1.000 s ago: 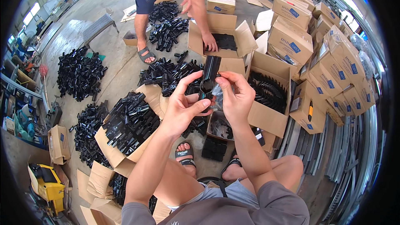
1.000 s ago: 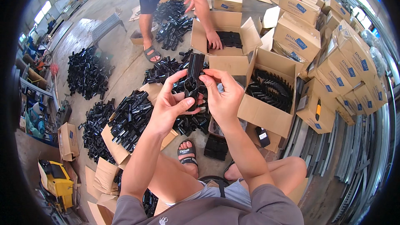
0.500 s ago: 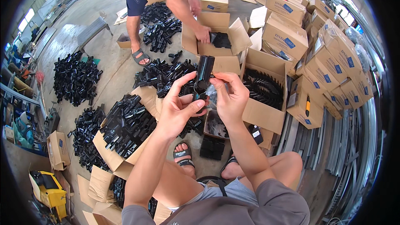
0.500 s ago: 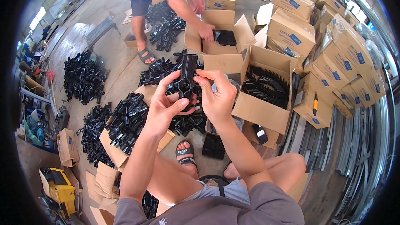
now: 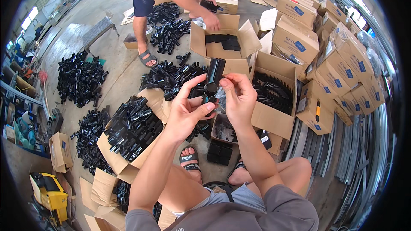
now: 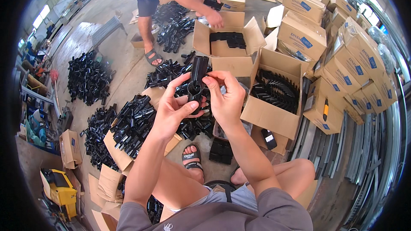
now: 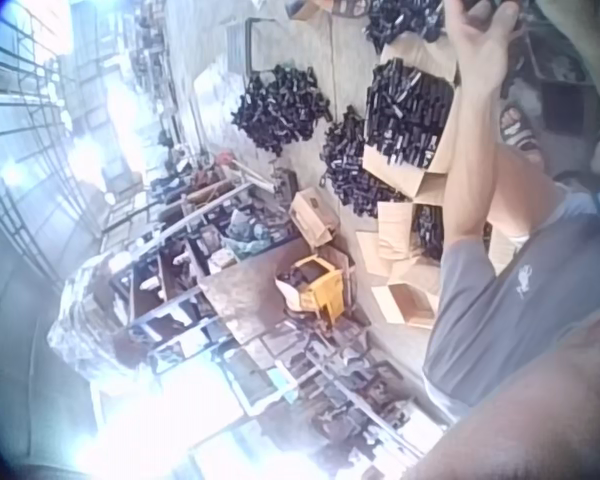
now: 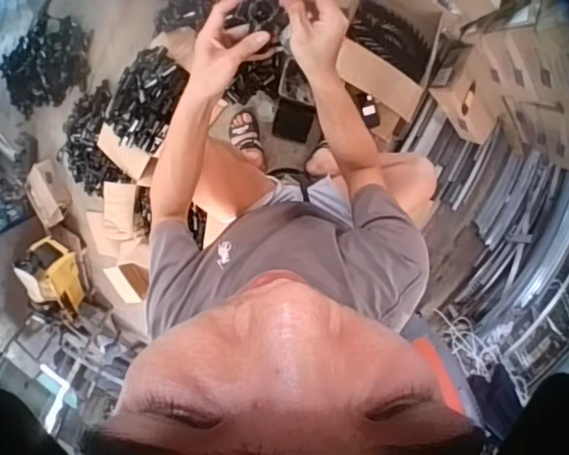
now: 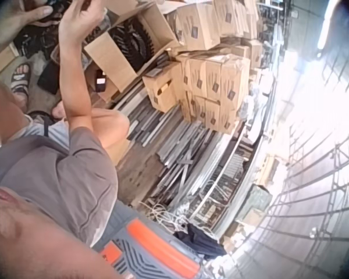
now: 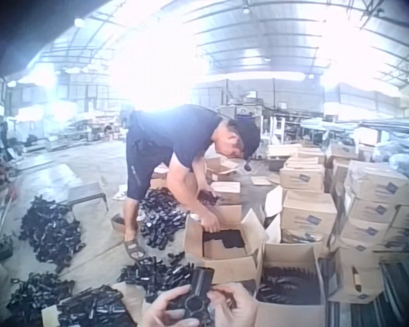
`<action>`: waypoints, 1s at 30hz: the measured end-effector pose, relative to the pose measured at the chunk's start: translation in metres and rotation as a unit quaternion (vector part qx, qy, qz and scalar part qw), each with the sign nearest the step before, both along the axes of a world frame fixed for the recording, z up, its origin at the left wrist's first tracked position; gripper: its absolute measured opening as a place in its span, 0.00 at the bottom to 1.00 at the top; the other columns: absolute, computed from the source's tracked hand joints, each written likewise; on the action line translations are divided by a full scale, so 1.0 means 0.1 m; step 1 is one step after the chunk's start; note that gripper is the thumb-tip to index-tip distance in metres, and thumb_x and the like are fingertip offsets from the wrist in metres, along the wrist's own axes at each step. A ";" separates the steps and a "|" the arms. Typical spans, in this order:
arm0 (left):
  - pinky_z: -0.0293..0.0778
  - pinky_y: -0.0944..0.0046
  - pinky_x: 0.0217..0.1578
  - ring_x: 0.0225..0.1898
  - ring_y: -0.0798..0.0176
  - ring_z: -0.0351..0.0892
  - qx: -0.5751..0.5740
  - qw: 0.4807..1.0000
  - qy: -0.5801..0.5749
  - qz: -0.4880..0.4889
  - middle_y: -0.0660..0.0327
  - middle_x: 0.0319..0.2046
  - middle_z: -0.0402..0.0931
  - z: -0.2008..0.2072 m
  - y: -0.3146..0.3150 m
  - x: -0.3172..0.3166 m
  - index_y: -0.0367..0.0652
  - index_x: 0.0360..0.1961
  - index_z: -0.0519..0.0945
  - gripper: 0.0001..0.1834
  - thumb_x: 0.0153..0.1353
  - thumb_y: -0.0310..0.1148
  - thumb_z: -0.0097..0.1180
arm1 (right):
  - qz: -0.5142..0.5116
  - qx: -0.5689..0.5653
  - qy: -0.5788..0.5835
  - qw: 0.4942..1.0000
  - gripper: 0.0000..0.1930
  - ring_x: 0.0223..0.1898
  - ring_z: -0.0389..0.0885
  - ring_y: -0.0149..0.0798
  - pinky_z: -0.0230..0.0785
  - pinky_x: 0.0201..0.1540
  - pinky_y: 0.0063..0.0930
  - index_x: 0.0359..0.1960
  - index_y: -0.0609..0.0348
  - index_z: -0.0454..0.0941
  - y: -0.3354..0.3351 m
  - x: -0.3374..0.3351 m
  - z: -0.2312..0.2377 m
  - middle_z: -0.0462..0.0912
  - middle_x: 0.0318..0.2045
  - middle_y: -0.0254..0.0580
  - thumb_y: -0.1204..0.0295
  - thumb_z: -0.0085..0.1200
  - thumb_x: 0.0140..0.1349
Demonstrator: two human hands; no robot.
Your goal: The person takes a black cylindrical metal component and attaches a small black plastic clip to it by hand, then places the assembled piece into a plastic bin.
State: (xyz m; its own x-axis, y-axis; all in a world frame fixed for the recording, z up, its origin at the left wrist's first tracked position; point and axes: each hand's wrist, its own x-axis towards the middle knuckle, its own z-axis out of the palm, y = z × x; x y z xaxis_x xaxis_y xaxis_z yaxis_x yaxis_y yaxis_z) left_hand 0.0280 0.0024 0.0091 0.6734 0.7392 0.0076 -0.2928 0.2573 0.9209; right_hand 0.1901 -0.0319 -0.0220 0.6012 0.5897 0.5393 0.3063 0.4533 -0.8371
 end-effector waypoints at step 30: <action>0.85 0.65 0.46 0.44 0.70 0.84 0.001 0.999 -0.029 -0.021 0.57 0.47 0.85 -0.06 -0.02 0.00 0.49 0.76 0.62 0.39 0.68 0.18 0.63 | -0.013 -0.042 -0.110 0.993 0.23 0.21 0.70 0.36 0.61 0.27 0.35 0.27 0.64 0.71 0.04 0.04 0.00 0.70 0.20 0.42 0.59 0.50 0.80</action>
State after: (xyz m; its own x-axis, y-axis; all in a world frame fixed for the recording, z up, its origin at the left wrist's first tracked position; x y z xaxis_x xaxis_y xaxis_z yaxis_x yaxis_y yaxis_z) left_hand 0.0283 0.0003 0.0028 0.7026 0.7100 0.0481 -0.3337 0.2690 0.9035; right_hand 0.1939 -0.0281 -0.0217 0.4898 0.6238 0.6091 0.4975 0.3737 -0.7828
